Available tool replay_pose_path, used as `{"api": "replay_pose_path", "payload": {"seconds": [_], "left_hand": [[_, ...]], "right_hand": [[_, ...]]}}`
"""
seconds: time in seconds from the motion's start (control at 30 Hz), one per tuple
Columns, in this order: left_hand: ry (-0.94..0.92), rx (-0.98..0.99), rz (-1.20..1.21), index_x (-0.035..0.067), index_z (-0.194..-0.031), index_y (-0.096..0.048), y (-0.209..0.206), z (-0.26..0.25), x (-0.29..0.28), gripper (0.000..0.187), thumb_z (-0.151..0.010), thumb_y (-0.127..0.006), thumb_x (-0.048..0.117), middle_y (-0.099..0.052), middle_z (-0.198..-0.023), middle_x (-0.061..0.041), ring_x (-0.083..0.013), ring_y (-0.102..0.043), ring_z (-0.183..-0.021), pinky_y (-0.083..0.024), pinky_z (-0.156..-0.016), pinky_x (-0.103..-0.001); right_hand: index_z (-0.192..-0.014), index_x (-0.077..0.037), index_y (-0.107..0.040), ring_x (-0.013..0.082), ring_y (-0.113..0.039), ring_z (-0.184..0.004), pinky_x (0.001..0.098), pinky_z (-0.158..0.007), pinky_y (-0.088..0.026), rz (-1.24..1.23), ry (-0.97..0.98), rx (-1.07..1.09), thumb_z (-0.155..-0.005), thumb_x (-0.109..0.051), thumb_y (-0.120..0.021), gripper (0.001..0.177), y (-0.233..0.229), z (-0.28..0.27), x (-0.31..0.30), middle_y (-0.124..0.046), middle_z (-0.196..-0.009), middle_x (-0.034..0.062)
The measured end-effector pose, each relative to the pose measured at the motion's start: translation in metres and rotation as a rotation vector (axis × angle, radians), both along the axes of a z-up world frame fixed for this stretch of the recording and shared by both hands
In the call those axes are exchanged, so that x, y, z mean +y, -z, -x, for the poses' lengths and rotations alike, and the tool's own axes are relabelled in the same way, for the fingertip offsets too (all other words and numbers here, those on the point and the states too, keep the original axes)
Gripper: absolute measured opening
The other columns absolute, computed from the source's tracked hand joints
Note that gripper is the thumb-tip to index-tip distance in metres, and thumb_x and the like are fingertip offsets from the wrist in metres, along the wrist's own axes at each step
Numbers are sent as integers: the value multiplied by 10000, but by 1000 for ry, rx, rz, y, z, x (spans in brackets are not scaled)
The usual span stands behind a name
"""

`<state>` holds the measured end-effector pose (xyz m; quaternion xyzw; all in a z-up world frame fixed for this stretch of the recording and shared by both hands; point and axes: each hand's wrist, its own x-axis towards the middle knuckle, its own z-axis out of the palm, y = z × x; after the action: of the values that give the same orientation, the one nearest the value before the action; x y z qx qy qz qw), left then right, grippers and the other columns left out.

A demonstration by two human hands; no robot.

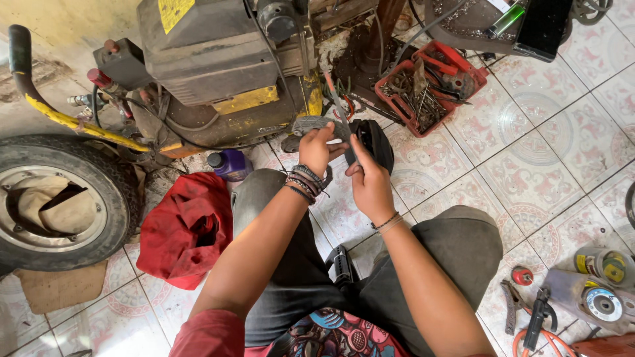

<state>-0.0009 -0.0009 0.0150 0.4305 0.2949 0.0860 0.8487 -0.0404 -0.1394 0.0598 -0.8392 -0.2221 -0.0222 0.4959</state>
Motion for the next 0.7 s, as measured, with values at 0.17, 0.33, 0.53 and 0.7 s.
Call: {"api": "replay_pose_path", "payload": {"seconds": [0.17,0.33,0.53,0.7], "left_hand": [[18,-83,64,-69,-843,-523,0,1,-1,288,-886,-599,206,-557,-874,-222,-456,-661,-767,-581,-670,-514],[21,-124,84,-66,-854,-517,-3,-1,-6,229,-848,-589,151,-560,-849,-207,-431,-672,-711,-580,-643,-486],[65,-176,-12,-65,-837,-528,8,-5,-4,202,-861,-576,129,-610,-856,-271,-419,-673,-776,-583,-645,-498],[-4,-101,134,-42,-878,-526,-19,4,-2,261,-845,-594,208,-552,-784,-169,-412,-677,-721,-577,-675,-512]], "right_hand": [[-1405,-160,-434,260,-638,-743,372,-675,-520,-85,70,-95,-855,31,-411,582,-5,1,-4,-676,-753,63],[-1425,-121,-408,250,-622,-722,366,-650,-508,-111,92,-178,-885,24,-389,559,-6,1,-4,-681,-797,70],[-1392,-140,-459,287,-635,-729,356,-633,-511,-68,-5,-139,-867,48,-402,560,-7,-1,-2,-674,-761,82],[-1379,-147,-480,284,-639,-745,376,-689,-525,-40,-24,-136,-857,36,-424,556,-11,6,1,-657,-737,85]]}}
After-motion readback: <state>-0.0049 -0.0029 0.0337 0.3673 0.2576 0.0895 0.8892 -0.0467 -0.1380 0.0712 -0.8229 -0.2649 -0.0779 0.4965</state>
